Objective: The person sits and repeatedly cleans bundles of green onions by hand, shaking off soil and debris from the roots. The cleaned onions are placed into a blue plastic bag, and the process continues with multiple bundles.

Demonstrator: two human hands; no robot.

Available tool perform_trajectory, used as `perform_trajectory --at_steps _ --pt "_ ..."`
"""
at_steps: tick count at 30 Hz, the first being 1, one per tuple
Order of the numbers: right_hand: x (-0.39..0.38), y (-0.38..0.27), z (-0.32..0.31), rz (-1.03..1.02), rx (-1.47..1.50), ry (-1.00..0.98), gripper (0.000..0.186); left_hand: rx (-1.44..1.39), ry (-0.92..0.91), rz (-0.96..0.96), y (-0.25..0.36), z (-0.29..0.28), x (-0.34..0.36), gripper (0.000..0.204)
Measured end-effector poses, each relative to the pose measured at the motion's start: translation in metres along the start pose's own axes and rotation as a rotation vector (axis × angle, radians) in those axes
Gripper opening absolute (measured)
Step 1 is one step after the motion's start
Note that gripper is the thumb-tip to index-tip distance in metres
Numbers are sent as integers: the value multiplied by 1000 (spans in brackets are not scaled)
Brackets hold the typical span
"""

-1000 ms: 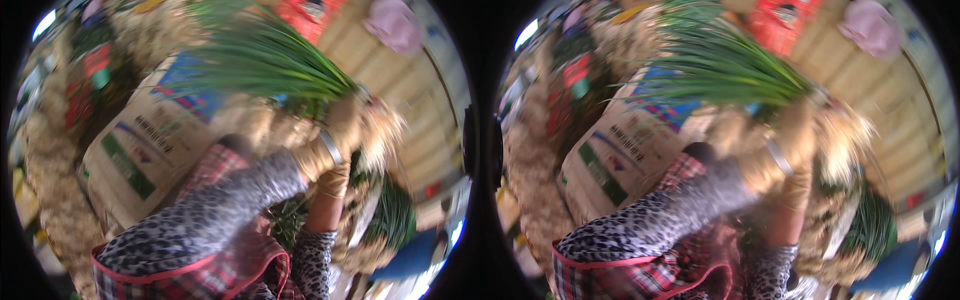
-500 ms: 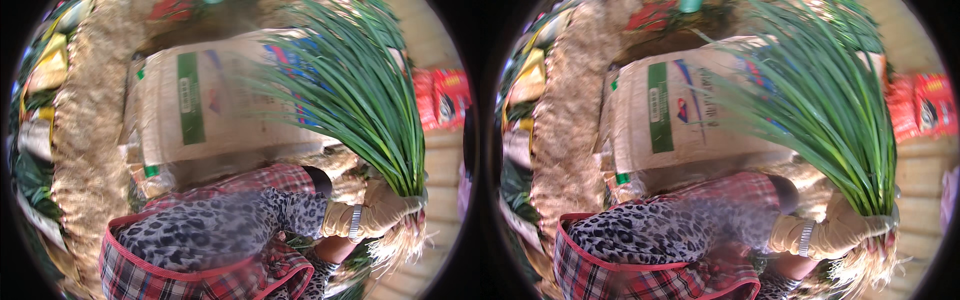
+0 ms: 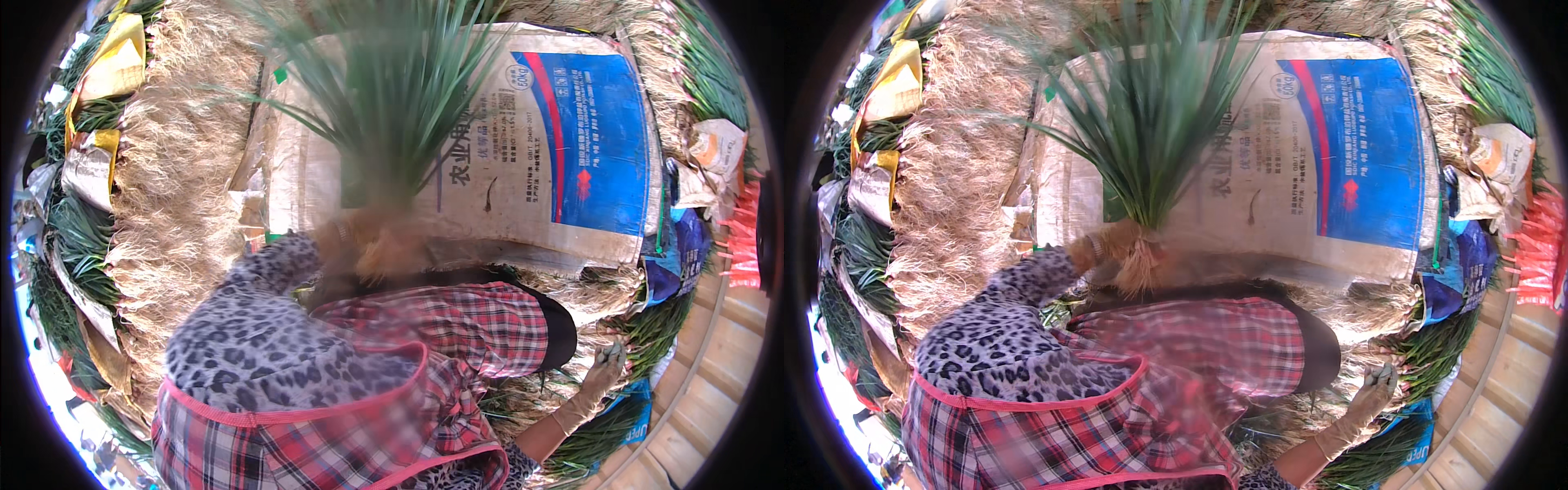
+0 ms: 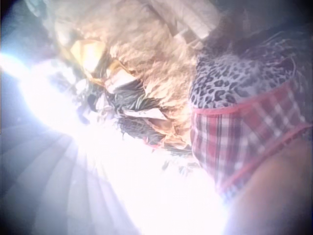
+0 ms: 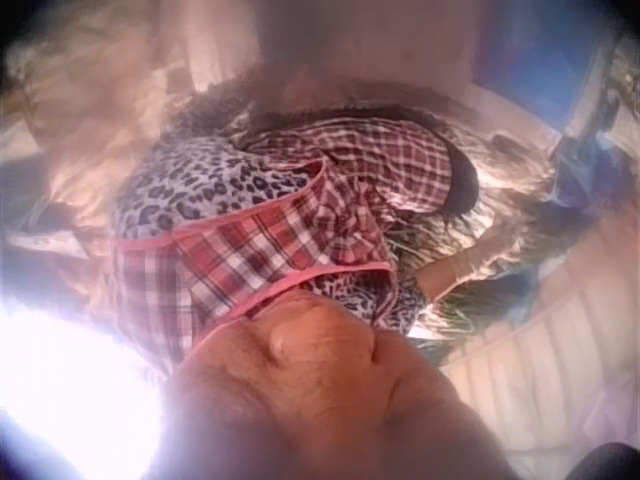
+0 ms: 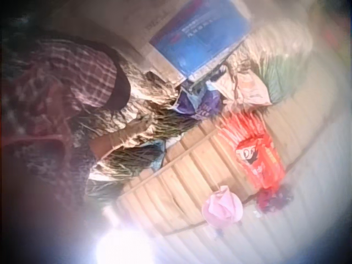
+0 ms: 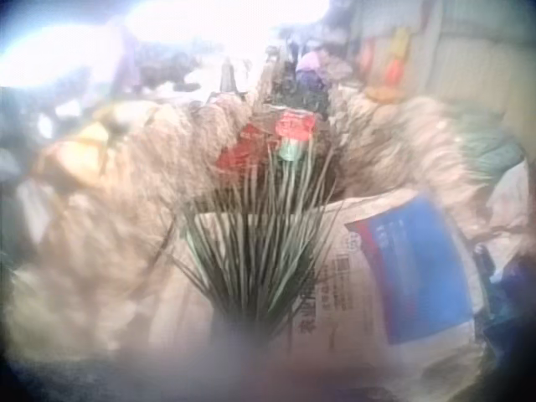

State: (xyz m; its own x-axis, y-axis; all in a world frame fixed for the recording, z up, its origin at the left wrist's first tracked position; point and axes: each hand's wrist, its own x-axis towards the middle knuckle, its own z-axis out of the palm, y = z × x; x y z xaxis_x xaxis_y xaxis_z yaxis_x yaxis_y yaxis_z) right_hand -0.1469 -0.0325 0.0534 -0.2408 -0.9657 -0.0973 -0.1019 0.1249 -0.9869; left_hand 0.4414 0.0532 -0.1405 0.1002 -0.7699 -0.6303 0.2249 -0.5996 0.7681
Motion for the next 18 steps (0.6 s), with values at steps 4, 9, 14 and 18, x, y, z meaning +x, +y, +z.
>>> perform_trajectory --at_steps 4,9,14,18 --pt "-2 -1 10 8 -37 17 24 -129 171 -174 -105 -16 33 28" --pt "-25 -28 21 1 -140 121 21 -535 39 -228 -125 -48 36 24" --pt "-53 -24 -15 19 -157 210 21 75 -182 23 -114 -61 24 18" --pt "-67 -18 -28 -51 -85 385 16 -53 -329 -69 -133 -30 50 21"
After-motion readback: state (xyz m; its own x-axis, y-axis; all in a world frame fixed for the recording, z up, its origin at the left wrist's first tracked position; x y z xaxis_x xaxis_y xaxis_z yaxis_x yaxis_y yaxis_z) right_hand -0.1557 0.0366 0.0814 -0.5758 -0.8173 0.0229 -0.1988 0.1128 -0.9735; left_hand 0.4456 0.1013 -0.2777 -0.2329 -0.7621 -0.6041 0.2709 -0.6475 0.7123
